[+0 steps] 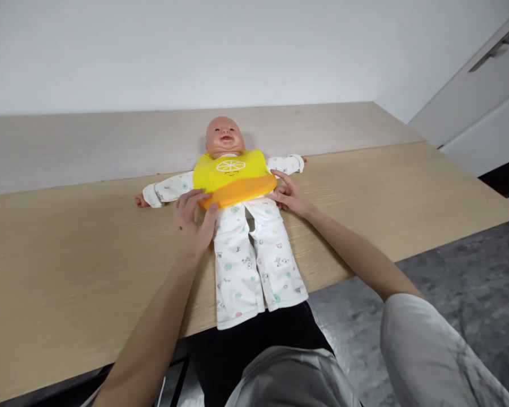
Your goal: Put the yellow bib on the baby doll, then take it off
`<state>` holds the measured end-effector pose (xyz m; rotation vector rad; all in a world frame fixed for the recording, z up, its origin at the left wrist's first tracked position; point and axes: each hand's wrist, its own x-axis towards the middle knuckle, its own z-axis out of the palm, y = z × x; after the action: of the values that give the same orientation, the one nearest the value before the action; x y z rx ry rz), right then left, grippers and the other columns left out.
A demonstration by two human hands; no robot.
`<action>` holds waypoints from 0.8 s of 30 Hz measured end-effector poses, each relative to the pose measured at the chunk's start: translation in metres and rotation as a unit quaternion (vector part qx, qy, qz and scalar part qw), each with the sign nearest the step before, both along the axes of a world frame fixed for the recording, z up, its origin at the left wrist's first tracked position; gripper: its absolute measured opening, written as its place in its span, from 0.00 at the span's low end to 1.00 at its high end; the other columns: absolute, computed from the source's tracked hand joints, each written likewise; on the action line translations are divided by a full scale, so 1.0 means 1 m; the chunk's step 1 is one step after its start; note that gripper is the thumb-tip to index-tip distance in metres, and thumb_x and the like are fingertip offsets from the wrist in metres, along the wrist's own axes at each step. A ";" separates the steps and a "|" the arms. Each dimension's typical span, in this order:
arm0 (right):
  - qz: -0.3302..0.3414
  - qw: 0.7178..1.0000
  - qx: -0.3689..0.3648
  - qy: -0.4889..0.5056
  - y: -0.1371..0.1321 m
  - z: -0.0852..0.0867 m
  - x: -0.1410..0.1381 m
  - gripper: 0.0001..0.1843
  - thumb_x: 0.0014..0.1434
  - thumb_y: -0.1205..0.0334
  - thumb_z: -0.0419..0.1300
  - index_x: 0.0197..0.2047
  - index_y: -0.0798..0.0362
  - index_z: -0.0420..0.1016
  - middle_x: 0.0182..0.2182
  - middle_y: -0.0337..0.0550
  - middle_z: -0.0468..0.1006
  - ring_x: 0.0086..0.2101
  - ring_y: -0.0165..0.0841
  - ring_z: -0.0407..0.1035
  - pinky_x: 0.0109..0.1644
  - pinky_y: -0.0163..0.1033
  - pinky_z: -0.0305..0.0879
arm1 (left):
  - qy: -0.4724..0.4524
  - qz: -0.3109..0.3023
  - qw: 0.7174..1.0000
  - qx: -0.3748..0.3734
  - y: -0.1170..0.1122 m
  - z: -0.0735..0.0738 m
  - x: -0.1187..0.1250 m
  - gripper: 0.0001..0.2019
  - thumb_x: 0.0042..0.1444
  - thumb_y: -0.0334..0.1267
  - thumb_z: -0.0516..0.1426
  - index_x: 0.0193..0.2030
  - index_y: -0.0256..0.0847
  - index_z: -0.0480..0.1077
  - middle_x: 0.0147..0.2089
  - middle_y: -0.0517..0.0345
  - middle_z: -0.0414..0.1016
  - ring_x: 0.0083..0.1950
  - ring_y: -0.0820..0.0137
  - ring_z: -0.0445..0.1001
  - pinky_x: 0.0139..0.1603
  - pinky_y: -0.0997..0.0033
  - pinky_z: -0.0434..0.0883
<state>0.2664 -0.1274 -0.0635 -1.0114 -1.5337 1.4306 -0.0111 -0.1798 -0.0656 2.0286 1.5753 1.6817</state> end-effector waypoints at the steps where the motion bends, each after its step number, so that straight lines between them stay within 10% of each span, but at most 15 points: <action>1: 0.002 1.000 0.000 -0.001 0.000 -0.001 0.001 0.56 0.48 0.40 0.70 0.71 0.47 0.46 0.22 0.29 0.65 0.21 0.21 0.58 0.23 0.28 0.51 | 0.008 0.006 1.000 0.001 -0.001 0.000 0.001 0.10 0.60 0.45 0.57 0.44 0.42 0.72 0.50 0.49 0.76 0.55 0.59 0.72 0.62 0.53 0.64; 16: 0.010 0.997 0.063 -0.034 0.004 -0.007 0.001 0.56 0.52 0.38 0.68 0.72 0.47 0.41 0.22 0.29 0.62 0.20 0.21 0.56 0.21 0.28 0.51 | 0.095 0.013 0.992 0.077 -0.007 0.014 0.009 0.13 0.61 0.48 0.54 0.45 0.43 0.70 0.53 0.44 0.72 0.57 0.54 0.68 0.62 0.45 0.61; 24: -0.133 0.962 0.235 -0.045 -0.009 0.009 0.003 0.33 0.58 0.39 0.63 0.56 0.52 0.61 0.20 0.30 0.57 0.22 0.21 0.53 0.27 0.30 0.50 | 0.082 -0.091 0.974 0.189 -0.059 0.066 0.042 0.13 0.58 0.53 0.56 0.41 0.47 0.70 0.34 0.57 0.74 0.35 0.66 0.75 0.38 0.63 0.74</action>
<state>0.2697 -0.1363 -0.0549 -0.9493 -1.6277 0.7910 0.0313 -0.2390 0.0006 2.4608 1.1255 1.9009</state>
